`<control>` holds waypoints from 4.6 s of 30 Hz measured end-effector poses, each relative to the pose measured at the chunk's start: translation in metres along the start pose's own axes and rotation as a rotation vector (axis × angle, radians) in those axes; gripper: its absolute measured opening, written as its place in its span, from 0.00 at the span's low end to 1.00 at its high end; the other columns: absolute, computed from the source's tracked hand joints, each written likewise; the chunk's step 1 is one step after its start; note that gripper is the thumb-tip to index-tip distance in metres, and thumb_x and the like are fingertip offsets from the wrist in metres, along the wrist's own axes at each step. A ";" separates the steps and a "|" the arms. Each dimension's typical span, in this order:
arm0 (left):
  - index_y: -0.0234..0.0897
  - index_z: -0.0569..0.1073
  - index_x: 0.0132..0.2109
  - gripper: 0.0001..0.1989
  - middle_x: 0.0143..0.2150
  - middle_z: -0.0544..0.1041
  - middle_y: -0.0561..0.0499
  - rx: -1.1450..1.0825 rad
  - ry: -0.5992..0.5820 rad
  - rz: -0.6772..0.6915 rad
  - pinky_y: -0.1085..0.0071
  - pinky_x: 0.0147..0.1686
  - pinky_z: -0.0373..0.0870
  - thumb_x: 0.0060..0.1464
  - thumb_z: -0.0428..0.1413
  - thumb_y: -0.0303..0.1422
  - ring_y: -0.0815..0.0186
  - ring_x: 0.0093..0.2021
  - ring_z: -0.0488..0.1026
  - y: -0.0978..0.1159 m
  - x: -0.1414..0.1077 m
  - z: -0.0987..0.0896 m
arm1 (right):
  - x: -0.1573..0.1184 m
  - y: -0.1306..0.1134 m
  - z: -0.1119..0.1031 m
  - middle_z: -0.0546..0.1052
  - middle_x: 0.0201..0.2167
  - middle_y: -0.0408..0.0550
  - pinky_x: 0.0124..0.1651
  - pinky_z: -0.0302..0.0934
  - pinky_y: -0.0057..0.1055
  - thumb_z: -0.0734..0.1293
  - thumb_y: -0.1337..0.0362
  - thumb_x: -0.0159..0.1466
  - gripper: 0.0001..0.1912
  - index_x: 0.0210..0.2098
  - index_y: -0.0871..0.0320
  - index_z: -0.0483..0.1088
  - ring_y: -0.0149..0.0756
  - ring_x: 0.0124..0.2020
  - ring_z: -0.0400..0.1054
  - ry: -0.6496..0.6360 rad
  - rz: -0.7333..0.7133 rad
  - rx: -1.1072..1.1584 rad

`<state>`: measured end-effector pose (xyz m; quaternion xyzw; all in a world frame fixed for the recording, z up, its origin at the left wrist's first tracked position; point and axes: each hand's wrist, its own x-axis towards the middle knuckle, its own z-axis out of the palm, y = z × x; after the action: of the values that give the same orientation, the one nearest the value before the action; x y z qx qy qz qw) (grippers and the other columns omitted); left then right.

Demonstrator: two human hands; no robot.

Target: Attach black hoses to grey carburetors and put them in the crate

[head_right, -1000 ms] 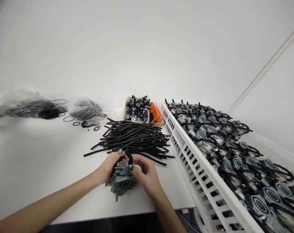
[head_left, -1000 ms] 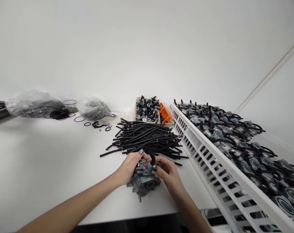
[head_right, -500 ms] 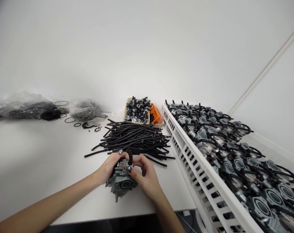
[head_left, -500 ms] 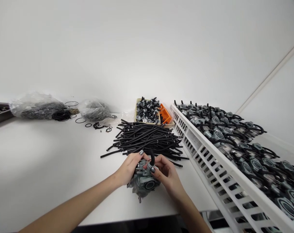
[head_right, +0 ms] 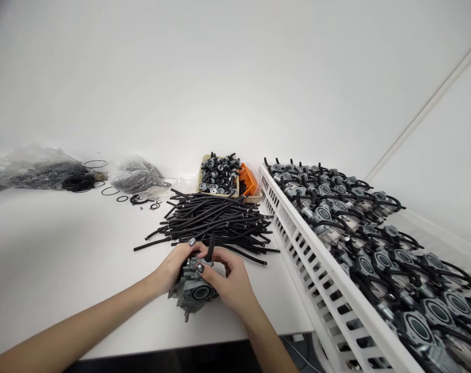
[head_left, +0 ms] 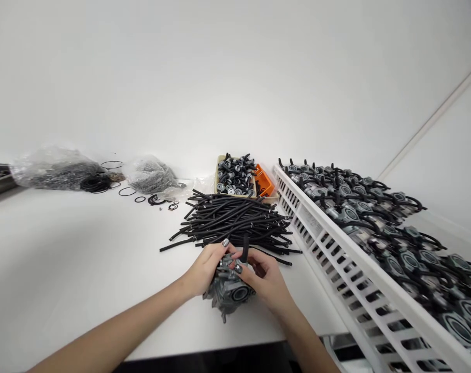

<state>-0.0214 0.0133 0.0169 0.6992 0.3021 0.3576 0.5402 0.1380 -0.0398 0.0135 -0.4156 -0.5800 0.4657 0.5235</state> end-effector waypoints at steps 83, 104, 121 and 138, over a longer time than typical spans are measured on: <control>0.33 0.73 0.31 0.25 0.26 0.76 0.47 -0.404 0.009 -0.188 0.66 0.30 0.71 0.54 0.50 0.53 0.61 0.27 0.74 -0.014 0.004 -0.001 | 0.009 -0.007 -0.015 0.81 0.38 0.50 0.51 0.64 0.41 0.57 0.54 0.68 0.18 0.46 0.56 0.73 0.41 0.42 0.74 0.411 -0.212 -0.188; 0.31 0.75 0.35 0.12 0.30 0.80 0.44 -1.056 0.733 -0.236 0.67 0.31 0.76 0.56 0.50 0.34 0.61 0.29 0.78 0.032 -0.039 0.000 | -0.006 -0.001 -0.014 0.79 0.36 0.46 0.46 0.58 0.36 0.63 0.69 0.60 0.07 0.38 0.55 0.71 0.38 0.39 0.70 0.111 -0.460 -0.735; 0.36 0.71 0.56 0.20 0.45 0.80 0.40 -1.430 0.794 -0.023 0.52 0.55 0.69 0.61 0.49 0.38 0.50 0.51 0.75 0.023 -0.091 0.061 | -0.016 0.032 -0.025 0.79 0.42 0.49 0.47 0.63 0.41 0.59 0.74 0.60 0.16 0.39 0.52 0.73 0.44 0.46 0.72 -0.014 -0.398 -0.852; 0.35 0.77 0.50 0.20 0.56 0.74 0.42 -1.304 0.388 0.093 0.58 0.49 0.74 0.59 0.52 0.42 0.46 0.53 0.72 0.001 -0.106 0.039 | 0.005 0.016 -0.031 0.79 0.43 0.49 0.46 0.61 0.42 0.61 0.72 0.62 0.12 0.40 0.54 0.72 0.44 0.45 0.71 0.025 -0.440 -0.935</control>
<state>-0.0482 -0.0935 -0.0071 0.1661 0.0857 0.6083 0.7714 0.1686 -0.0279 -0.0007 -0.4789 -0.7935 0.0304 0.3743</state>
